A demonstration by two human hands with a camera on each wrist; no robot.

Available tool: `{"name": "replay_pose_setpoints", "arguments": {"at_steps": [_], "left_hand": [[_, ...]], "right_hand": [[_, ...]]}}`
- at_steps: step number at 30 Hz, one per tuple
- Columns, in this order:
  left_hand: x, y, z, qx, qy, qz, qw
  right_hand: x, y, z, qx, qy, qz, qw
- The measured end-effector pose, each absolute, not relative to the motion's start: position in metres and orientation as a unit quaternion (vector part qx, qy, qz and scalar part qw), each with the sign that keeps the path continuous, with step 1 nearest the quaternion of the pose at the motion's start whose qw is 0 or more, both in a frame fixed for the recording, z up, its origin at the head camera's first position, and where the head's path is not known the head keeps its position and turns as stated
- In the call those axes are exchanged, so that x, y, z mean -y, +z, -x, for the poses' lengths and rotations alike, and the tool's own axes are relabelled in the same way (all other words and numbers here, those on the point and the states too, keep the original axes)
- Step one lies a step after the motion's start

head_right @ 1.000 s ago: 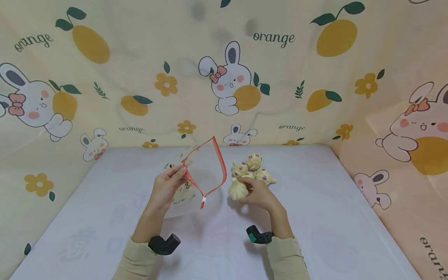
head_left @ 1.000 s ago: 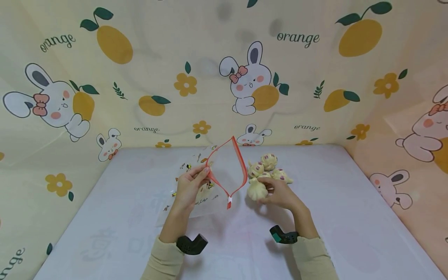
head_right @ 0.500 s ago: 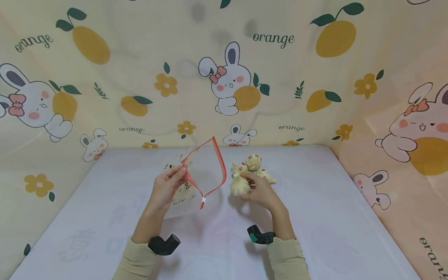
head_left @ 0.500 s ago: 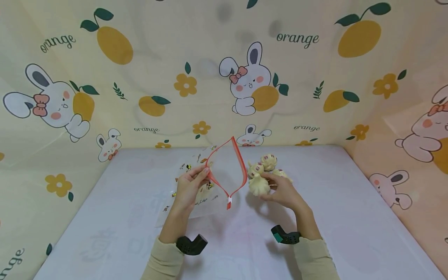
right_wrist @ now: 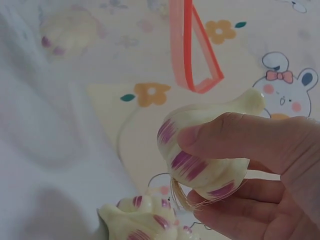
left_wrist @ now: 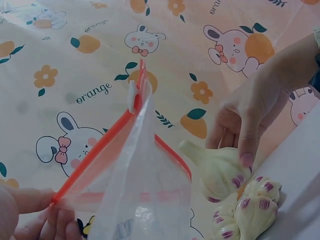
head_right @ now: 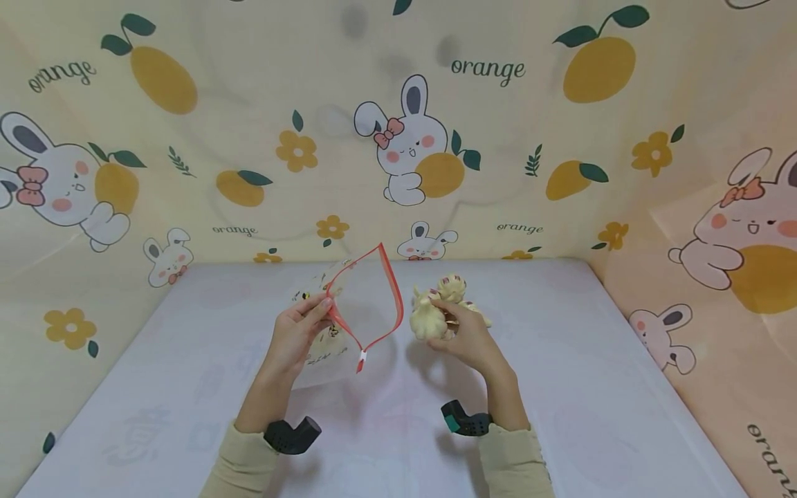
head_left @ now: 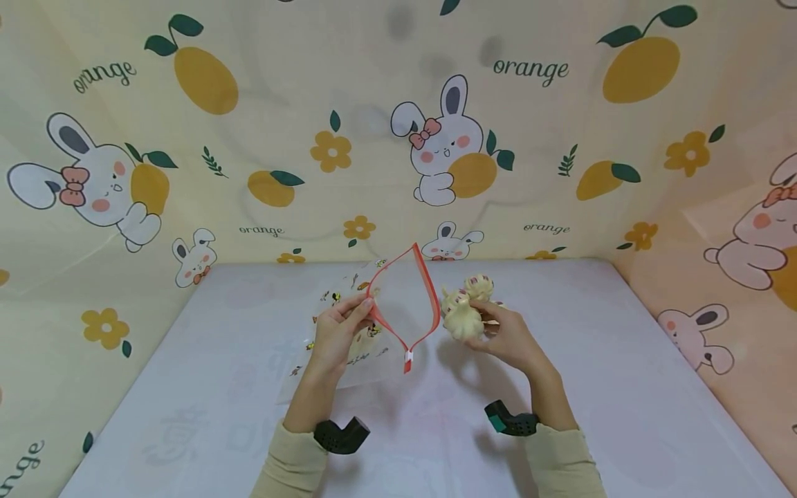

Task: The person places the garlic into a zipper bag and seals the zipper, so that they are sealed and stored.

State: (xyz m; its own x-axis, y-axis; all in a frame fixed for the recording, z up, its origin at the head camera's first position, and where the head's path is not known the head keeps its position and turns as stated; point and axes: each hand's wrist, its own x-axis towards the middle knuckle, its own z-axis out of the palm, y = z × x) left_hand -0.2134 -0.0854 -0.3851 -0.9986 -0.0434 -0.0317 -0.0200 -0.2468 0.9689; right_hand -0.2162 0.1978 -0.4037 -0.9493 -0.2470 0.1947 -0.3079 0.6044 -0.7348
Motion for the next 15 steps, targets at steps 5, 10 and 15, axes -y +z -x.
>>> {"name": "replay_pose_setpoints", "arguments": {"at_steps": [5, 10, 15], "left_hand": [[0.0854, -0.3856, 0.2134, 0.613, -0.790, -0.027, 0.008], [0.0851, -0.3850, 0.2125, 0.612, -0.790, -0.031, 0.007], [0.0850, -0.3847, 0.2126, 0.618, -0.786, -0.031, 0.004]], "right_hand": [[-0.1977, -0.4001, 0.2153, 0.895, 0.418, -0.150, 0.041], [-0.1994, -0.3995, 0.2144, 0.889, 0.429, -0.149, 0.056], [-0.1986, -0.3970, 0.2126, 0.886, 0.430, -0.153, 0.078]]}}
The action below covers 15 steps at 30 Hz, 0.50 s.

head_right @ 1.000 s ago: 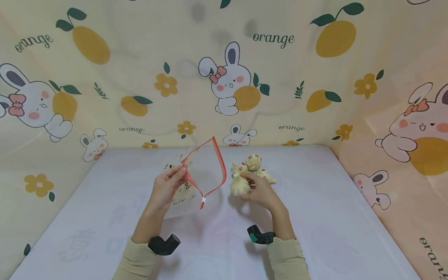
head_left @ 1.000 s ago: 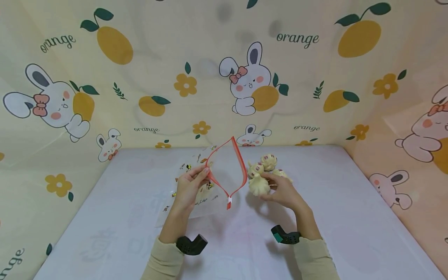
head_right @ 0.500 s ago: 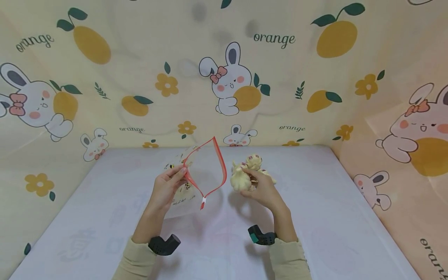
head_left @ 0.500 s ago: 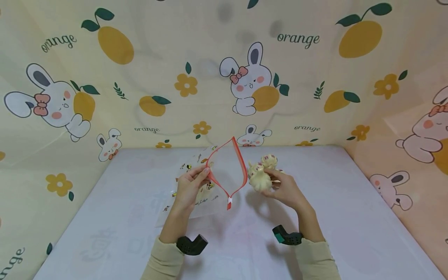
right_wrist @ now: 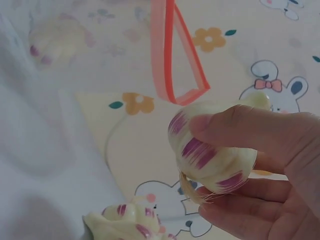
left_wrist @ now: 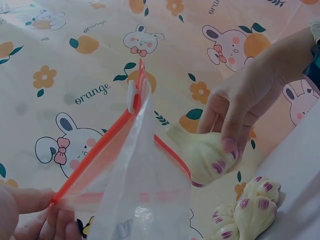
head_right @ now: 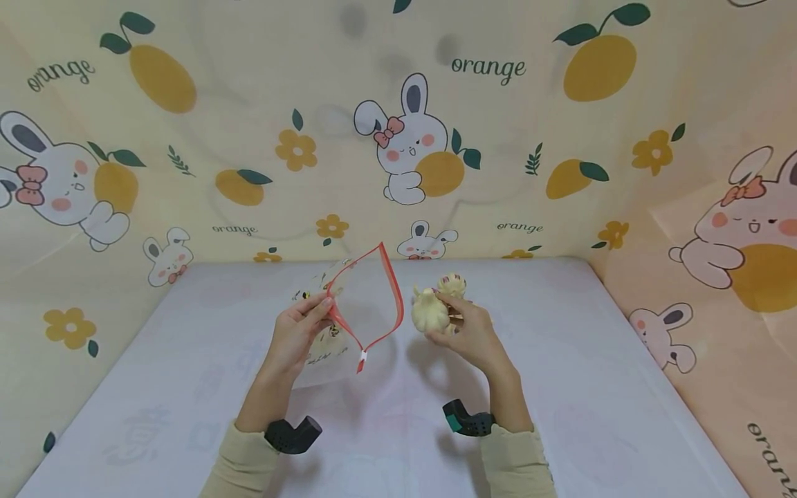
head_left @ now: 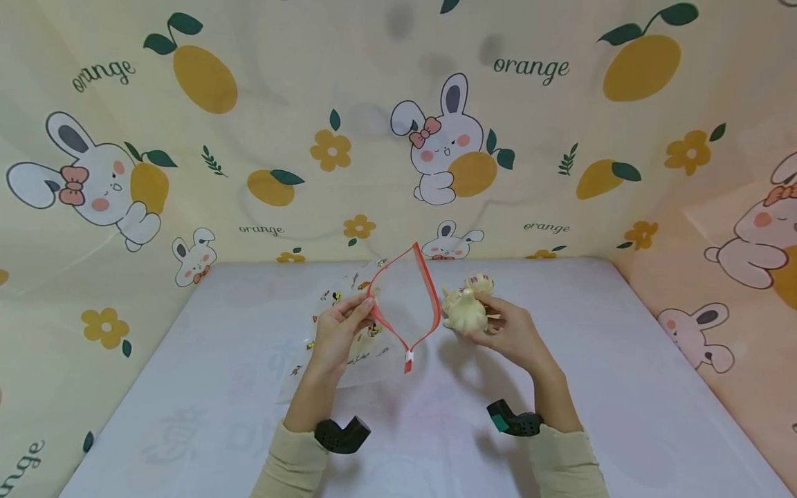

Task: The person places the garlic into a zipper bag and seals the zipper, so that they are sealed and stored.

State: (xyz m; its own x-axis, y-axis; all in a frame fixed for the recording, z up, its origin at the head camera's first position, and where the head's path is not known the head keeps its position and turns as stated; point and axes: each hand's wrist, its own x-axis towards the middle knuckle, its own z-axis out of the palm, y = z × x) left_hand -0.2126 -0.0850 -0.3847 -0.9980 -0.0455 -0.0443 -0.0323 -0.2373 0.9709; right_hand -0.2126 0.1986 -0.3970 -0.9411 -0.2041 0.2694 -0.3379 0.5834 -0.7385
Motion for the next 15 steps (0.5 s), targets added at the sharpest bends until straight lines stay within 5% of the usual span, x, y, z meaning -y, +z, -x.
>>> {"name": "replay_pose_setpoints", "arguments": {"at_steps": [15], "left_hand": [[0.0838, -0.3846, 0.2120, 0.623, -0.782, -0.027, -0.001]], "right_hand": [[-0.1959, -0.3872, 0.2054, 0.876, 0.450, -0.149, 0.094]]}}
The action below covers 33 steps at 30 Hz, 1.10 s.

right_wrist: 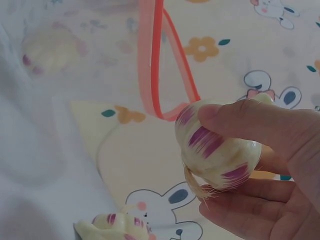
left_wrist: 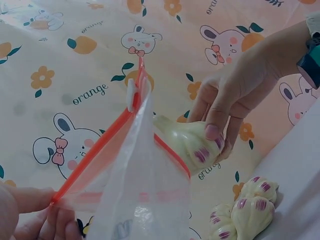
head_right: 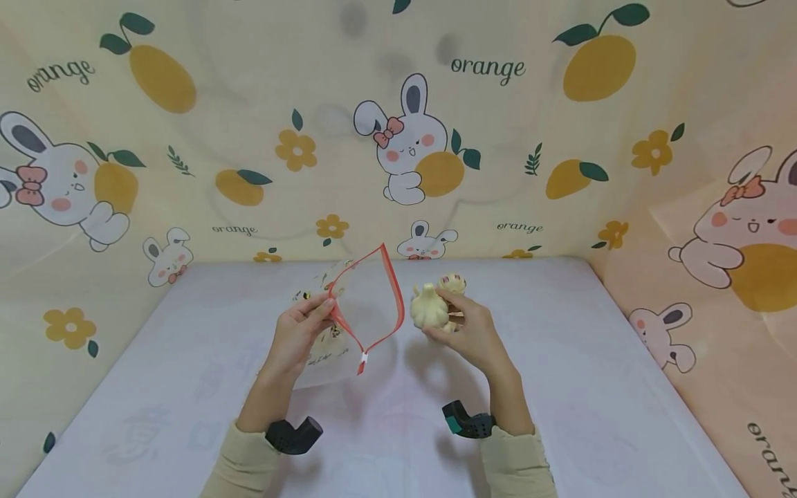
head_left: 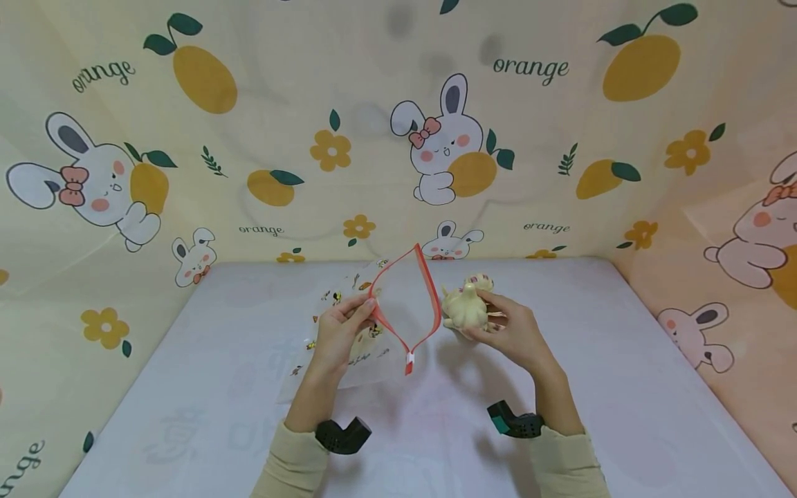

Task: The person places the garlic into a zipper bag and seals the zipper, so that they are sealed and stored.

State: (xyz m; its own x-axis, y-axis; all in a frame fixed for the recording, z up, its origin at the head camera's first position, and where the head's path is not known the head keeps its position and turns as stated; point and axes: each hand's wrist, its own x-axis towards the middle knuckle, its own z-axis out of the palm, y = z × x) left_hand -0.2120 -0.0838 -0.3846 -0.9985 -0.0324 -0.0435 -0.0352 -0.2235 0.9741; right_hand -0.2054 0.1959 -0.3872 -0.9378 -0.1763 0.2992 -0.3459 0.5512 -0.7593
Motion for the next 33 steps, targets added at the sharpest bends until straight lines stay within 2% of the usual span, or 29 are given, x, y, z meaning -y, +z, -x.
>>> {"name": "replay_pose_setpoints", "arguments": {"at_steps": [33], "left_hand": [[0.080, -0.388, 0.212, -0.625, 0.780, 0.023, 0.010]], "right_hand": [[-0.178, -0.380, 0.198, 0.852, 0.471, -0.175, 0.147]]}}
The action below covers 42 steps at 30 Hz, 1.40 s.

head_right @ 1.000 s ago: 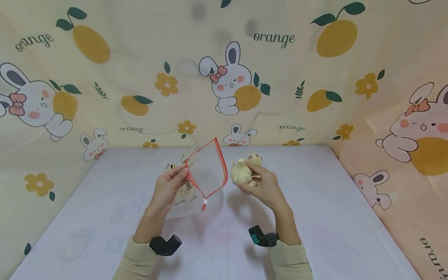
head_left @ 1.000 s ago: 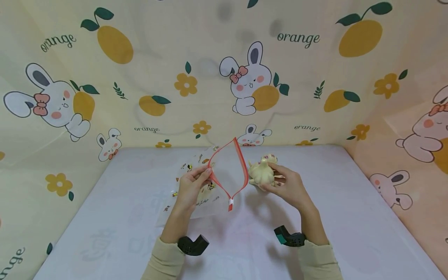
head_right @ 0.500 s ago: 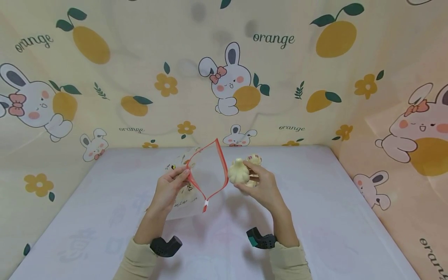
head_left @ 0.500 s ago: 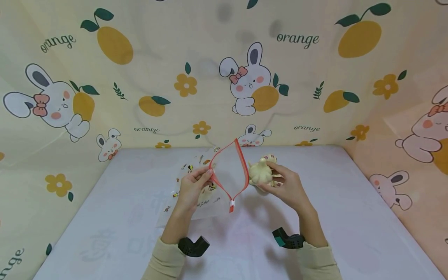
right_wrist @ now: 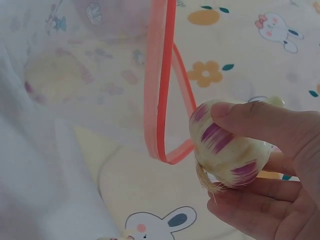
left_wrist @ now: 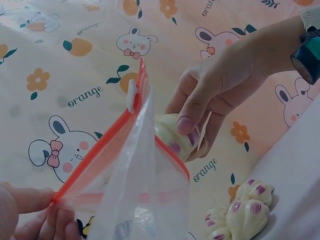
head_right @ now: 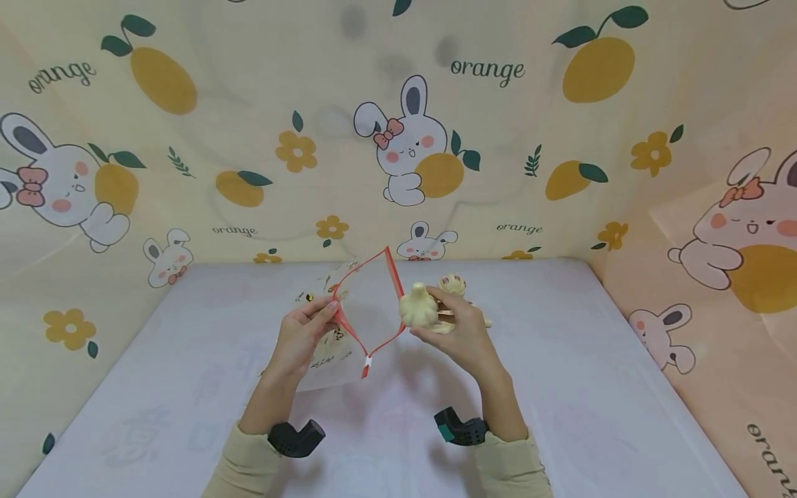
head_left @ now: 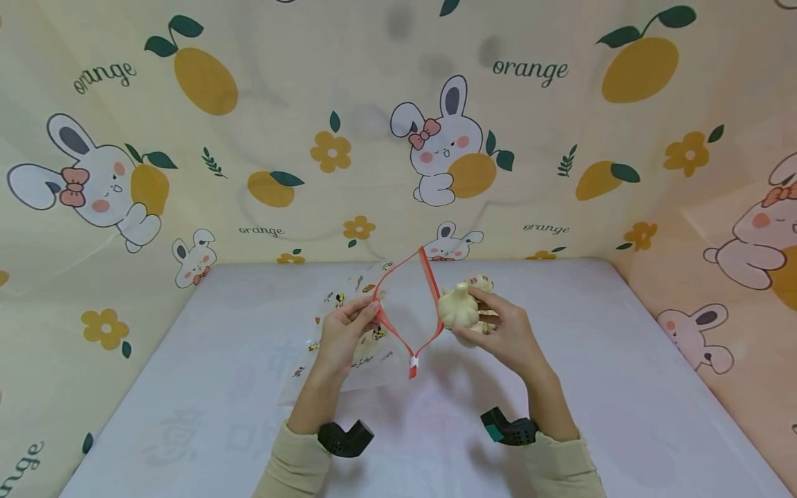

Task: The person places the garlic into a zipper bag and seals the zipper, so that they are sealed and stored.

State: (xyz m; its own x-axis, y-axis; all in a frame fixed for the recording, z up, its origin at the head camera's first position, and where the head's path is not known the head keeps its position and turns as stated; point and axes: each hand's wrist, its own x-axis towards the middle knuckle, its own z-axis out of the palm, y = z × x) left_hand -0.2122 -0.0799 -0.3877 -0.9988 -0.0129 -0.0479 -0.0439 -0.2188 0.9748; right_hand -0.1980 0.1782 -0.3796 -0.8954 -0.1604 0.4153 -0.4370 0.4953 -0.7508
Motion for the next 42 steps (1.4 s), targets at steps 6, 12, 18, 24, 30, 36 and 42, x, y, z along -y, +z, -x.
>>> {"name": "replay_pose_setpoints", "arguments": {"at_steps": [6, 12, 18, 24, 30, 36, 42], "left_hand": [[0.079, -0.386, 0.210, -0.615, 0.788, 0.016, 0.003], [0.078, -0.385, 0.210, -0.612, 0.791, 0.013, -0.003], [0.078, -0.385, 0.210, -0.618, 0.786, 0.008, -0.007], [0.077, -0.386, 0.210, -0.623, 0.782, 0.007, -0.005], [0.077, -0.385, 0.209, -0.623, 0.782, 0.006, -0.005], [0.076, -0.383, 0.207, -0.615, 0.789, 0.004, -0.007], [0.076, -0.382, 0.206, -0.614, 0.789, 0.004, -0.006]], "right_hand": [[-0.176, -0.377, 0.196, 0.853, 0.468, -0.177, 0.148], [-0.172, -0.380, 0.198, 0.846, 0.478, -0.182, 0.152], [-0.167, -0.380, 0.197, 0.844, 0.477, -0.196, 0.148], [-0.162, -0.380, 0.195, 0.842, 0.480, -0.206, 0.138], [-0.159, -0.382, 0.197, 0.846, 0.472, -0.206, 0.140], [-0.157, -0.382, 0.196, 0.852, 0.462, -0.202, 0.144], [-0.156, -0.383, 0.196, 0.852, 0.463, -0.205, 0.135]]}}
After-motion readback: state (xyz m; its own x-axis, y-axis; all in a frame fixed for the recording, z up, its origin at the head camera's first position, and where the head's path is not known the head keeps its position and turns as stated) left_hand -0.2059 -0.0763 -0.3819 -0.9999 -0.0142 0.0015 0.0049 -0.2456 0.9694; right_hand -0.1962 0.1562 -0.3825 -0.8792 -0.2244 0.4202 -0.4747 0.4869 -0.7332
